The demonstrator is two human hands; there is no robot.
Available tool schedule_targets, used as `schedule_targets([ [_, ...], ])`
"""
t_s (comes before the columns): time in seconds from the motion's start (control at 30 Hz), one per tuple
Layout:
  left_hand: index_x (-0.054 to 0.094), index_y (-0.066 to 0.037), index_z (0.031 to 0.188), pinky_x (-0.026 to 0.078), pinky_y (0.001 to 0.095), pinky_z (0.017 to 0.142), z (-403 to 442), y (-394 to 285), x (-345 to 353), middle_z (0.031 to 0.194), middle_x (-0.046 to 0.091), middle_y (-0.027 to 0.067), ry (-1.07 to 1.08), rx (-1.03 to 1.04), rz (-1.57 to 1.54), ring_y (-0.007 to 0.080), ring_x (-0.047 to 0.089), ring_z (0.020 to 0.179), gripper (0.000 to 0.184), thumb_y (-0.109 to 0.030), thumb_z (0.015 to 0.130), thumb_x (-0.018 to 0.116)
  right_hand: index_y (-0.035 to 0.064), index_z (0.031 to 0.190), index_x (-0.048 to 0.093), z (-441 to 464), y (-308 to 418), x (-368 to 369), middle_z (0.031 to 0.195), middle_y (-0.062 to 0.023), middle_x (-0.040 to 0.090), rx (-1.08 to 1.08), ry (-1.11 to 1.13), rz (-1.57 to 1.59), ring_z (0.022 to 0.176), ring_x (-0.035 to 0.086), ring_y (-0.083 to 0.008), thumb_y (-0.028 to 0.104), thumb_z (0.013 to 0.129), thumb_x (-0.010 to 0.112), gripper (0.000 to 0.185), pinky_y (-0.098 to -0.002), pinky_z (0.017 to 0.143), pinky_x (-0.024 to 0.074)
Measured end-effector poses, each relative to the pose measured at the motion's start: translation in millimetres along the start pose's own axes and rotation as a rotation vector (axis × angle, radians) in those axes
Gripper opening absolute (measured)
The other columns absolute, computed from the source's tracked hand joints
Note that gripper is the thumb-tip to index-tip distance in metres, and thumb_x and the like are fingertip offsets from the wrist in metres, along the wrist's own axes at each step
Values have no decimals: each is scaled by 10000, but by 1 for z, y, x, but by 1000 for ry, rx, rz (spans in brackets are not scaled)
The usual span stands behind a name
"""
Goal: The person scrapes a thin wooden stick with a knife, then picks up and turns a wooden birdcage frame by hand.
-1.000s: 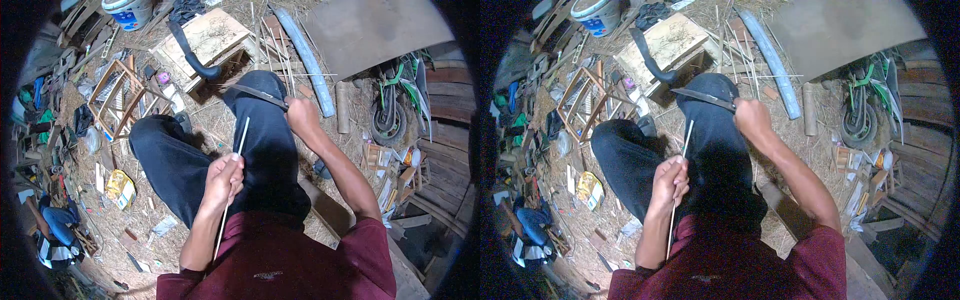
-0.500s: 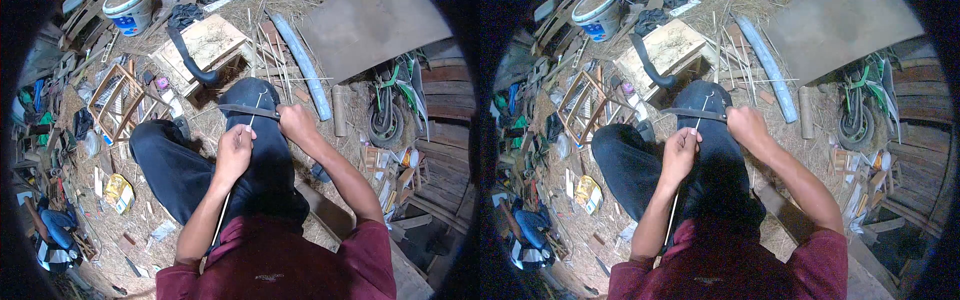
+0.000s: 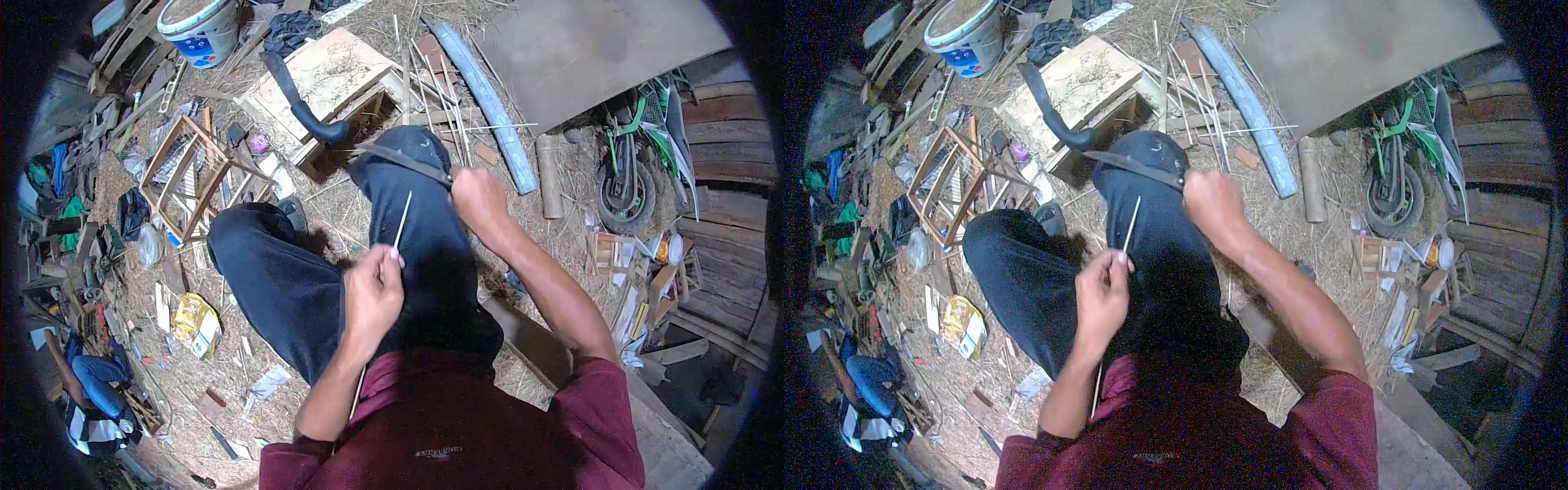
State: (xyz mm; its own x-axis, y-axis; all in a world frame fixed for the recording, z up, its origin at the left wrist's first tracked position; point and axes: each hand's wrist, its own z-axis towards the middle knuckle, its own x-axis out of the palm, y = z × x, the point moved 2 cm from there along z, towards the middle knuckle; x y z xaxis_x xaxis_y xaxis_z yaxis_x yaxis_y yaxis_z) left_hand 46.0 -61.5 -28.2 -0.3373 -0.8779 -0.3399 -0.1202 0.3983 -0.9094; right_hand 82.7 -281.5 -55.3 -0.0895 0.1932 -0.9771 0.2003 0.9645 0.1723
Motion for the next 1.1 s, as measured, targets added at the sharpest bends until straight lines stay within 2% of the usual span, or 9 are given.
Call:
schedule_targets([
  [0.13, 609, 10, 833, 343, 288, 478, -3, 11, -6, 549, 467, 58, -57, -78, -43, 67, 423, 513, 210, -132, 962, 524, 19, 785, 656, -5, 2, -6, 730, -238, 662, -44, -29, 26, 688, 674, -408, 60, 759, 584, 87, -496, 641, 547],
  [0.23, 615, 17, 857, 366, 302, 483, 22, -2, 3, 565, 507, 104, -79, 52, -65, 94, 459, 498, 191, -121, 956, 529, 16, 785, 655, -10, 6, -12, 737, -232, 664, -102, 17, -13, 696, 673, -410, 69, 765, 590, 86, -500, 646, 547],
  [0.27, 618, 21, 878, 424, 349, 504, 30, -7, 7, 613, 582, 163, -68, 87, -30, 209, 572, 501, 172, -110, 948, 531, 14, 784, 654, -11, 8, -14, 734, -231, 665, -126, 28, -26, 697, 675, -408, 68, 768, 589, 87, -499, 646, 549],
  [0.4, 612, 27, 885, 494, 441, 592, 40, -21, 8, 720, 631, 240, -4, 126, 87, 415, 648, 692, 158, -89, 940, 519, 7, 795, 660, -11, 7, -13, 728, -232, 665, -123, 71, -65, 706, 683, -396, 56, 778, 578, 97, -490, 646, 554],
  [0.6, 607, 17, 879, 493, 440, 584, 14, -13, 8, 715, 629, 239, 5, 184, 114, 424, 638, 678, 155, -90, 941, 514, -2, 815, 667, -4, -2, -6, 735, -238, 667, -32, 54, -43, 717, 688, -392, 47, 775, 575, 112, -491, 651, 556],
  [0.7, 610, 6, 864, 480, 388, 551, -8, -1, 5, 679, 610, 218, -9, 41, 77, 346, 660, 616, 169, -116, 945, 526, 4, 810, 667, -4, -3, -9, 734, -233, 667, -12, -22, 33, 721, 685, -401, 47, 769, 575, 109, -496, 658, 553],
  [0.8, 611, 2, 848, 438, 324, 513, 9, 0, 10, 620, 596, 143, -39, 75, 59, 208, 611, 534, 209, -146, 965, 522, 14, 807, 670, -6, -3, -10, 733, -234, 664, -109, 18, 31, 723, 682, -405, 57, 763, 585, 105, -495, 663, 552],
  [0.93, 597, -26, 824, 331, 244, 495, 40, 8, 16, 599, 477, -37, 178, -96, -285, 43, 419, 547, 279, -211, 1004, 491, 31, 828, 667, -10, -1, -14, 689, -227, 648, -177, 39, -17, 678, 671, -383, 40, 686, 657, 143, -483, 654, 548],
  [1.1, 579, -39, 817, 278, 226, 461, 33, 16, 15, 587, 472, -36, 292, -184, -462, 36, 386, 496, 280, -210, 1012, 473, 23, 801, 674, -9, 3, -15, 728, -238, 662, -34, 66, -37, 716, 681, -404, 60, 761, 592, 99, -490, 674, 555],
])
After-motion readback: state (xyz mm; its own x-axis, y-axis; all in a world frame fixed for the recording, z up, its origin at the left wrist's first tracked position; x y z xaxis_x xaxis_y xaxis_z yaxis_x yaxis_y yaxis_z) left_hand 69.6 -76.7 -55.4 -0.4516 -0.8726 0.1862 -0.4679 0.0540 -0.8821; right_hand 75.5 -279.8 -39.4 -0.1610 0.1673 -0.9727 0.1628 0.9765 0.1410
